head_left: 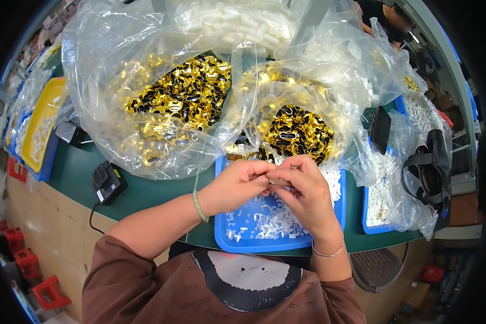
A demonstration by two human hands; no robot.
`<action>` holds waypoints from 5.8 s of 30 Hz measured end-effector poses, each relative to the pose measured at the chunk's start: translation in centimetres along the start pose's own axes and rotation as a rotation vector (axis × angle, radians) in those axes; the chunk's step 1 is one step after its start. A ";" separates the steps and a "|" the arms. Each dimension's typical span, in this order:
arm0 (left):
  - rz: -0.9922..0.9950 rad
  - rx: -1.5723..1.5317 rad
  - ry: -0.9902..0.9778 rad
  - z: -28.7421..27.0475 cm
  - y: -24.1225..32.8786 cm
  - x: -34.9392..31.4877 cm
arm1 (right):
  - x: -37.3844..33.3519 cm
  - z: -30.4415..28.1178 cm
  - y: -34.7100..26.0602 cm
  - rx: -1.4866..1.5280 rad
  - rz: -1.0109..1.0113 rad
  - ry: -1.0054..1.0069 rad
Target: The person sits at a workbench and repeatedly picks up small white plastic pieces from a blue tray. They insert these pieces into small gold and black metal components held in their left hand. The person uses a small metal tool to assist in the insertion process. The assembled units are placed back into the tray or a nearby pile.
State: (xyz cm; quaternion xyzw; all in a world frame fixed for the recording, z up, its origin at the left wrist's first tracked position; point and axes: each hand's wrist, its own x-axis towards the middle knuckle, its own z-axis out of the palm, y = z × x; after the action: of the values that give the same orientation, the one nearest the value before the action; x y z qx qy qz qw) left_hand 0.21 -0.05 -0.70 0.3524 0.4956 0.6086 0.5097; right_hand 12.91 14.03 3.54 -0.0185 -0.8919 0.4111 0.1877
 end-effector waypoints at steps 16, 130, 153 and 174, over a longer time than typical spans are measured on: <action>-0.021 0.010 -0.018 -0.5 0.3 0.0 | -0.1 0.0 0.2 0.101 0.009 -0.006; 0.180 -0.182 0.272 0.8 0.3 -0.4 | -0.3 1.0 -0.8 -0.081 -0.047 0.345; 0.099 -0.285 0.209 0.6 0.8 -0.3 | -0.1 -0.5 -0.8 0.124 0.139 0.231; 0.277 -0.217 0.344 1.5 0.5 -0.5 | -0.4 1.3 -0.8 -0.168 -0.151 0.278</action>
State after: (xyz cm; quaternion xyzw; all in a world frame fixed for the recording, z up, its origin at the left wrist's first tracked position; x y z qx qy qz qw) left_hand 1.58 -0.15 0.17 0.2514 0.4537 0.7734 0.3644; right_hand 12.89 12.46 3.22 -0.0239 -0.8875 0.3132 0.3373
